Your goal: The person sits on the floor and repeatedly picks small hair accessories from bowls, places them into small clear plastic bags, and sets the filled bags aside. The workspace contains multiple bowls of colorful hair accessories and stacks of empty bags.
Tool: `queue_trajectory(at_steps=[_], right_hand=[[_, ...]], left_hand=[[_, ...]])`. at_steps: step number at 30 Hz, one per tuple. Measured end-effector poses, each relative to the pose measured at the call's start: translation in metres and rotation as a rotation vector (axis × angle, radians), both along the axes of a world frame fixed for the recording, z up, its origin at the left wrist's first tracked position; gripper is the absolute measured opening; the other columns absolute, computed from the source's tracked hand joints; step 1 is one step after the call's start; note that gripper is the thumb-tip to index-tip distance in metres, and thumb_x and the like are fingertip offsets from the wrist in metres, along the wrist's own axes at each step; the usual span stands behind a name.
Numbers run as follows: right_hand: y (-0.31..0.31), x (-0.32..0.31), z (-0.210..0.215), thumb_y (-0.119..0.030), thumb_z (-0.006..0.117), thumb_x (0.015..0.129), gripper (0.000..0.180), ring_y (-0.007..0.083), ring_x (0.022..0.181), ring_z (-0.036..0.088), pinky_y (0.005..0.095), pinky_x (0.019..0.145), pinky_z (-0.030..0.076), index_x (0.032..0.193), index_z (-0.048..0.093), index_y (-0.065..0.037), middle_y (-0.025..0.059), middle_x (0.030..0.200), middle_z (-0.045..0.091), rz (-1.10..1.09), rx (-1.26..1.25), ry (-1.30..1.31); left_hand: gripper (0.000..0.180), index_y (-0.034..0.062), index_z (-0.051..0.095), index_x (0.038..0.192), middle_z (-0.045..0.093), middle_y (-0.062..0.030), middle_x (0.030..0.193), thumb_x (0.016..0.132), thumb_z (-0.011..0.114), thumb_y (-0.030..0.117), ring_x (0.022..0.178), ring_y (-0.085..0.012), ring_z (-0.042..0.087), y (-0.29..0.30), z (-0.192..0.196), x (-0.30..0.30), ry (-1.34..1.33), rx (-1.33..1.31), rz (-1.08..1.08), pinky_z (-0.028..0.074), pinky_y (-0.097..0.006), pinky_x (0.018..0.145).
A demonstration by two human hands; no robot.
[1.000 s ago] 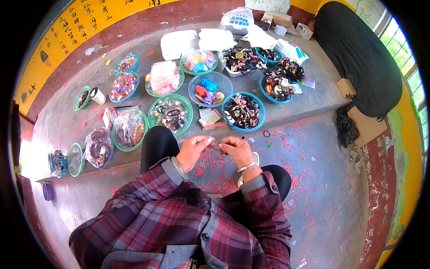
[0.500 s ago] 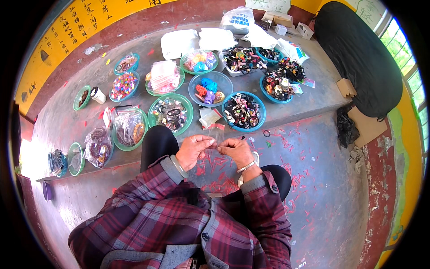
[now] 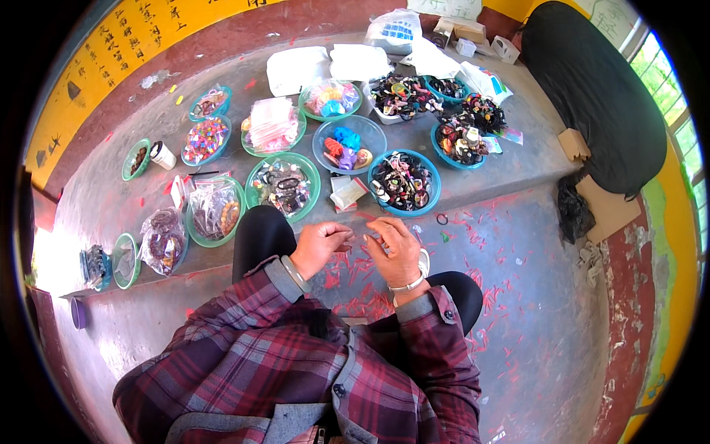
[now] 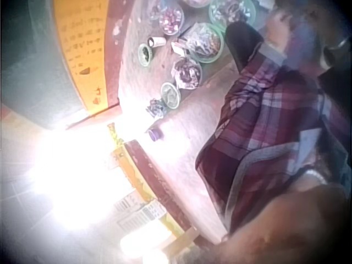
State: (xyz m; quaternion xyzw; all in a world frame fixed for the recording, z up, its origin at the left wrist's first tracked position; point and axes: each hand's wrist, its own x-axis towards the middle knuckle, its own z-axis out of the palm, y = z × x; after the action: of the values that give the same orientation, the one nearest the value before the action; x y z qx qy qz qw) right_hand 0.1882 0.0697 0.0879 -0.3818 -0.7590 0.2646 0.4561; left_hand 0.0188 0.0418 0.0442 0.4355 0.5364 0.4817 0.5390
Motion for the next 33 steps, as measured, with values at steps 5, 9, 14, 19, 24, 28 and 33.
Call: queue_trajectory(at_steps=[5,9,14,19,24,28,33], right_hand=[[-0.002,-0.005,-0.004,-0.003,0.067,0.065,0.023,0.0173,0.059,0.057,0.0264,0.051,0.045,0.087,0.061,-0.005,0.0070,0.082,0.060,-0.005,-0.080,-0.131],[0.000,-0.004,-0.012,-0.003,0.065,0.066,0.017,0.0239,0.060,0.057,0.0306,0.051,0.045,0.082,0.059,-0.005,0.0081,0.074,0.059,0.037,-0.054,-0.162],[0.001,-0.003,-0.010,-0.004,0.065,0.067,0.010,0.0222,0.054,0.055,0.0287,0.048,0.042,0.076,0.059,-0.004,0.0086,0.068,0.057,0.077,-0.057,-0.157],[0.001,-0.004,-0.014,-0.005,0.062,0.071,0.008,0.0288,0.061,0.057,0.0328,0.052,0.044,0.079,0.059,-0.004,0.0117,0.071,0.058,0.100,0.006,-0.178],[0.001,-0.003,-0.016,-0.004,0.059,0.072,0.012,0.0313,0.067,0.058,0.0348,0.055,0.046,0.084,0.060,-0.004,0.0130,0.075,0.059,0.174,0.027,-0.217],[0.000,-0.007,-0.016,-0.003,0.058,0.071,0.014,0.0333,0.069,0.058,0.0375,0.058,0.047,0.085,0.061,-0.004,0.0146,0.075,0.059,0.181,0.039,-0.185],[-0.001,-0.007,-0.012,-0.003,0.058,0.072,0.011,0.0317,0.072,0.059,0.0353,0.059,0.048,0.082,0.060,-0.002,0.0138,0.080,0.060,0.224,0.112,-0.255]], left_hand=[[0.017,-0.0015,0.062,0.088,0.063,-0.0126,0.079,0.079,0.057,0.011,0.068,-0.0182,0.062,-0.004,-0.002,0.004,0.342,0.192,-0.024,0.048,-0.028,0.060],[0.016,0.0003,0.063,0.088,0.062,-0.0145,0.076,0.079,0.058,0.013,0.068,-0.0231,0.061,-0.005,-0.004,0.007,0.393,0.307,-0.038,0.046,-0.030,0.059],[0.019,-0.0011,0.061,0.092,0.062,-0.0139,0.081,0.082,0.055,0.014,0.075,-0.0184,0.062,-0.005,-0.006,0.010,0.172,0.134,-0.104,0.048,-0.028,0.063],[0.024,-0.0037,0.055,0.104,0.061,-0.0107,0.090,0.087,0.051,0.013,0.082,-0.0122,0.059,-0.006,-0.008,0.016,-0.254,0.069,-0.064,0.049,-0.026,0.071],[0.026,-0.0048,0.052,0.110,0.058,-0.0068,0.096,0.090,0.047,0.011,0.087,-0.0115,0.056,-0.002,-0.019,0.009,-0.005,0.128,-0.143,0.049,-0.026,0.077],[0.024,-0.0049,0.055,0.105,0.060,-0.0047,0.089,0.091,0.047,0.012,0.081,-0.0086,0.055,-0.002,-0.023,0.009,0.069,0.107,-0.101,0.048,-0.023,0.072],[0.023,-0.0044,0.058,0.099,0.060,-0.0034,0.080,0.090,0.048,0.013,0.074,-0.0065,0.053,-0.003,-0.024,0.009,0.176,0.156,-0.041,0.046,-0.021,0.065]])
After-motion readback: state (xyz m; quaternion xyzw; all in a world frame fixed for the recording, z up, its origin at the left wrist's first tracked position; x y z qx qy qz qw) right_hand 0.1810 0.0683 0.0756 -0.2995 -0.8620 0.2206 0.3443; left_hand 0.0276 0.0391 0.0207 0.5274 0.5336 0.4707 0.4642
